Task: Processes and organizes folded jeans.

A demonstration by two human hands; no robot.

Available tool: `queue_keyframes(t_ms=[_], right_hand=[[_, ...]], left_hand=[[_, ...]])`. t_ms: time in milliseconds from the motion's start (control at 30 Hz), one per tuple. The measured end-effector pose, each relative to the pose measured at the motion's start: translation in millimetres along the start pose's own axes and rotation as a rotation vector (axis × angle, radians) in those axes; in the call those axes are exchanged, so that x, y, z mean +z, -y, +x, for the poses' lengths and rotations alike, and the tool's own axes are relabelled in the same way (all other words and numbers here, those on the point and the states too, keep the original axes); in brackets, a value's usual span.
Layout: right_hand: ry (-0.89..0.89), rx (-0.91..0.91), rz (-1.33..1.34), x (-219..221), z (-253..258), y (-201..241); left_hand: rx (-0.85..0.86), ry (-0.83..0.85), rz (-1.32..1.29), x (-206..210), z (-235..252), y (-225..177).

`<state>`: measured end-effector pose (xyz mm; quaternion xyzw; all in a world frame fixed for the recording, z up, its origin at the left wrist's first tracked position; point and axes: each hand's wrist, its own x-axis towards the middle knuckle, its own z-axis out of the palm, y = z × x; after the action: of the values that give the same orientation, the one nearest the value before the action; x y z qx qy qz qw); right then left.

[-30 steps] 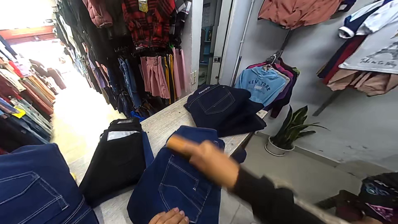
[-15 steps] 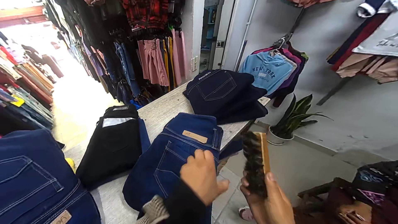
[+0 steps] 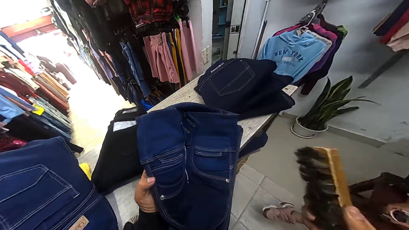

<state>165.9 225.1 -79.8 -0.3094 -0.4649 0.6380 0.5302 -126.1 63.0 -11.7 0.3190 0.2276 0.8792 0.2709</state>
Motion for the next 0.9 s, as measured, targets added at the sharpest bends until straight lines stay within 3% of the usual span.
queue_keyframes(t_ms=[167, 367, 533, 633, 733, 833, 900], right_hand=[[0.199, 0.13, 0.145, 39, -4, 8], [0.61, 0.124, 0.302, 95, 6, 16], [0.903, 0.077, -0.003, 164, 36, 3], [0.791, 0.192, -0.007, 192, 49, -9], [0.605, 0.133, 0.056, 205, 60, -13], [0.598, 0.046, -0.076, 211, 70, -20], [0.585, 0.039, -0.021, 207, 74, -28]], left_hand=[[0.049, 0.115, -0.071, -21, 1, -9], [0.082, 0.193, -0.129, -23, 2, -8], [0.036, 0.244, -0.095, -27, -1, -10], [0.001, 0.27, -0.131, -28, -5, -15], [0.011, 0.229, -0.129, -29, -9, -16], [0.071, 0.202, -0.084, -22, -8, -16], [0.083, 0.179, -0.088, -20, -7, -16]])
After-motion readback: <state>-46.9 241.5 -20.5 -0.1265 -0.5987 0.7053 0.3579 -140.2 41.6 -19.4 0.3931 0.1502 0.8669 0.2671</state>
